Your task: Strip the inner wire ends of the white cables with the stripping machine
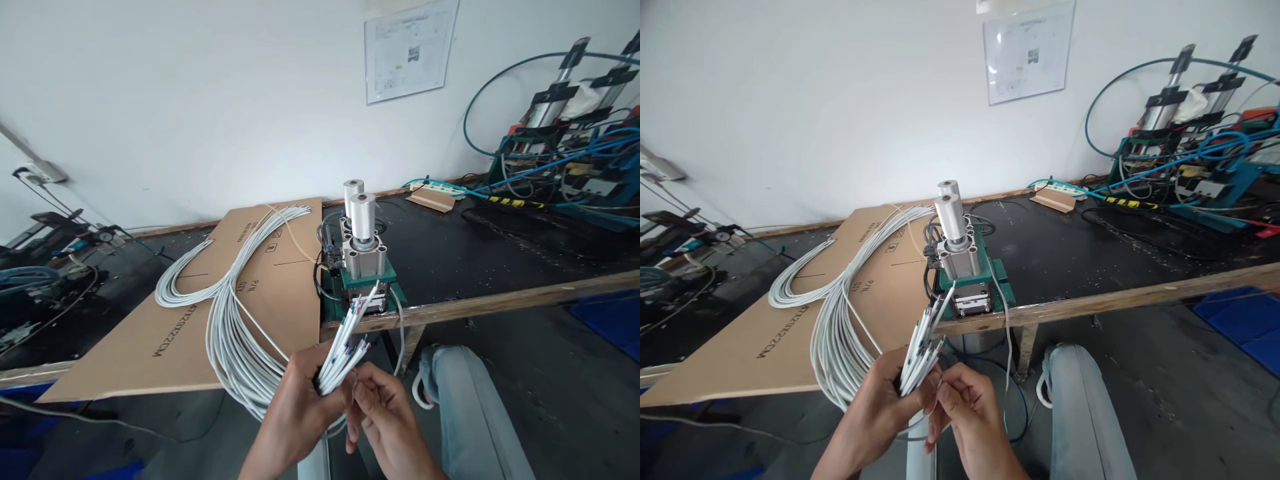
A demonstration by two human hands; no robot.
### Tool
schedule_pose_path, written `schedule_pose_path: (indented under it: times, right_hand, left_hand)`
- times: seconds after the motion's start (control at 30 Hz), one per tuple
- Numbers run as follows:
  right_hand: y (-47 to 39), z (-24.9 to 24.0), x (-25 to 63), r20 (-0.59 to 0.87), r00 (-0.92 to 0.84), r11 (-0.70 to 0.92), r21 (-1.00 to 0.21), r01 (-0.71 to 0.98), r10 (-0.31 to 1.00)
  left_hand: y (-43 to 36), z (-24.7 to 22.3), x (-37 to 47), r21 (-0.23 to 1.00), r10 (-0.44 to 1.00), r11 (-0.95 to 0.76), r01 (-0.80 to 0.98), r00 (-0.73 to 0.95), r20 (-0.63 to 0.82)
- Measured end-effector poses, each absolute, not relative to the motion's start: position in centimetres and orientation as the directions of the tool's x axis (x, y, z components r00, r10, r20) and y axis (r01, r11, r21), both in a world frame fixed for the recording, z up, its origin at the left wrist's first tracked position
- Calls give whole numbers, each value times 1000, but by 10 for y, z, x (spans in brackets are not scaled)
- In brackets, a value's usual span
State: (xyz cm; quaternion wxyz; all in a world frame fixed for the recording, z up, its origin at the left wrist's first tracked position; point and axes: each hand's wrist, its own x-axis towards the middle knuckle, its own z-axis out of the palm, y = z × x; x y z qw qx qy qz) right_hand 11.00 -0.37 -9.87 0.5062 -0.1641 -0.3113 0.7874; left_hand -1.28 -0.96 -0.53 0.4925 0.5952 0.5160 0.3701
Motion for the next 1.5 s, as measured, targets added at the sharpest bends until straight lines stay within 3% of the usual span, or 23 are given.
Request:
schedule_pose_path:
  times: [0.17, 0.33, 0.53, 0.73, 0.9, 1.23, 1.43, 1.5]
  right_hand:
    - [-5, -99, 106, 64, -444, -320, -601, -732, 894]
    - [-1, -97, 116, 104, -422, -233, -704, -671, 901]
    - [0, -87, 129, 94, -448, -176, -834, -523, 889]
    - [-2, -94, 120, 111, -414, -194, -756, -626, 903]
    - [-4, -98, 116, 114, -415, -207, -731, -650, 903]
    - [-5, -115, 94, 141, -397, -256, -565, -784, 907]
    - [-1, -98, 107, 23, -328, -263, -543, -797, 945]
    - [1, -95, 110, 20, -311, -249, -551, -796, 950]
  left_hand:
    - [-8, -3, -14, 979, 978, 36, 202, 195, -76]
    - [-5, -5, -12, 978, 978, -13, 210, 208, -32]
    - [-4, -10, -11, 936, 984, -78, 343, 179, 16]
    - [-5, -9, -13, 956, 981, -22, 292, 190, -36]
    - [-5, -7, -16, 933, 989, -59, 355, 148, 6]
    - [-12, -13, -10, 916, 997, -65, 395, -14, 77]
    - [-12, -6, -9, 870, 976, -134, 474, -86, 198]
    - [-12, -6, -10, 824, 975, -163, 542, -40, 219]
